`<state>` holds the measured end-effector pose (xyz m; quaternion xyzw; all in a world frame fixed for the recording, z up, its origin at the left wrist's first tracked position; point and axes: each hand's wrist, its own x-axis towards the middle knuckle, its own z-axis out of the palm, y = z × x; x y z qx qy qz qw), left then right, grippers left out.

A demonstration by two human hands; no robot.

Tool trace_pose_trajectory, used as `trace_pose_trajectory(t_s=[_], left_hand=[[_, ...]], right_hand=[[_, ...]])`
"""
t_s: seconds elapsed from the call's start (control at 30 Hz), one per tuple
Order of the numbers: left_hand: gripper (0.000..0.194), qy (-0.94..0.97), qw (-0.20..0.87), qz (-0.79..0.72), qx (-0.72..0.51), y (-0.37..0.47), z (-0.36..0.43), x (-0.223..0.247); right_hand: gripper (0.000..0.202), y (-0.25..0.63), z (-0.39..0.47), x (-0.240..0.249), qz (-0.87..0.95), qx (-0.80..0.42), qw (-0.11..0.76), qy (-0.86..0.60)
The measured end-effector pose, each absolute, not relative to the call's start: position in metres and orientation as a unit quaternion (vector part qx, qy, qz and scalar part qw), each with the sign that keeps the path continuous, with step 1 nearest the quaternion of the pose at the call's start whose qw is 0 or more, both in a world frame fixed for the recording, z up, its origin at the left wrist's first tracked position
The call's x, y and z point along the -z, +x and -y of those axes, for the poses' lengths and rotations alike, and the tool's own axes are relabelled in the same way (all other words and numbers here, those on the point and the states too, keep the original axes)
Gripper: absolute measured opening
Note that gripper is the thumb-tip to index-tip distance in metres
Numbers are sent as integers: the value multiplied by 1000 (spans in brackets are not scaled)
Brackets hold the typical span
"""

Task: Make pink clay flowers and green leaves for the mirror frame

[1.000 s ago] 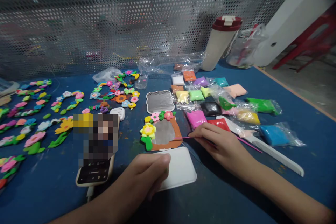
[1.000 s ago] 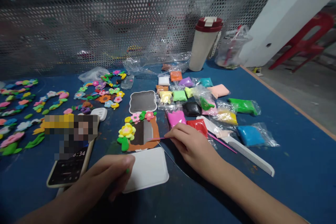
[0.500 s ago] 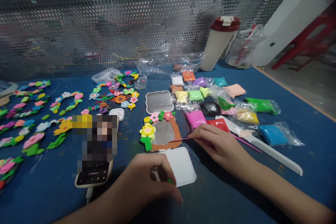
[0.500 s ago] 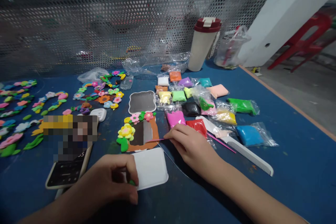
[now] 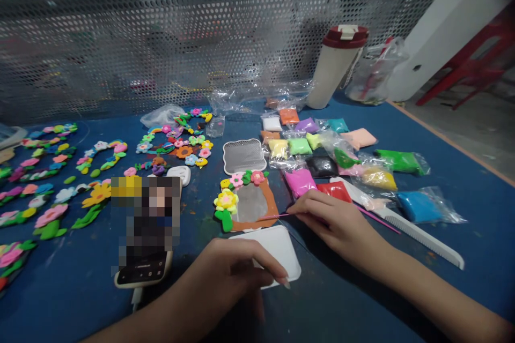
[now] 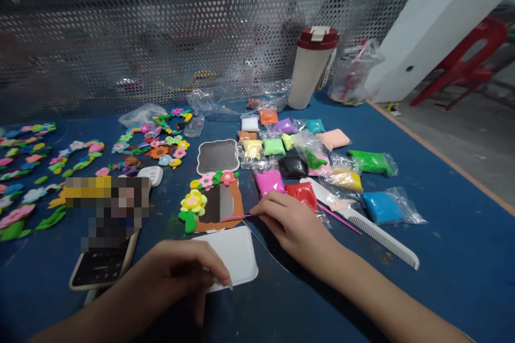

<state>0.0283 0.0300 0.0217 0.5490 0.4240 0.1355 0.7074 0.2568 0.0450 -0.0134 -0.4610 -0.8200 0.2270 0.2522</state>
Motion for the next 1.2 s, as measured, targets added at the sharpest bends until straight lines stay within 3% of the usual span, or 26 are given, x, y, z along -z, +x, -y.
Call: trace_pose_trajectory(t_s=[0.07, 0.17, 0.33, 0.47, 0.67, 0.8, 0.97, 1.13, 1.2], left_hand=[[18, 521, 733, -428, -89, 28, -28, -21], [10, 503, 730, -459, -56, 28, -27, -19], [6, 566, 682, -459, -64, 29, -28, -21], [18, 542, 705, -452, -70, 29, -29, -23], [8, 576, 675, -448, -112, 28, -28, -21], [31, 580, 688, -425, -93, 28, -28, -23], [4, 619, 656, -405, -147, 29, -30, -23], [29, 618, 661, -408, -119, 29, -30, -26], [21, 629, 647, -415, -119, 29, -31, -26]], right_hand=[[20, 257, -45, 14, 820, -231, 251, -459], [19, 257, -46, 15, 820, -236, 249, -458], [20, 258, -46, 16, 822, -234, 248, -456], [20, 257, -46, 16, 825, -231, 241, -456], [20, 258, -45, 15, 825, -227, 249, -454], [20, 258, -46, 15, 826, -235, 237, -455], [21, 258, -46, 16, 825, -244, 235, -453], [20, 257, -46, 16, 826, -241, 232, -454], [21, 257, -46, 16, 827, -235, 233, -454]])
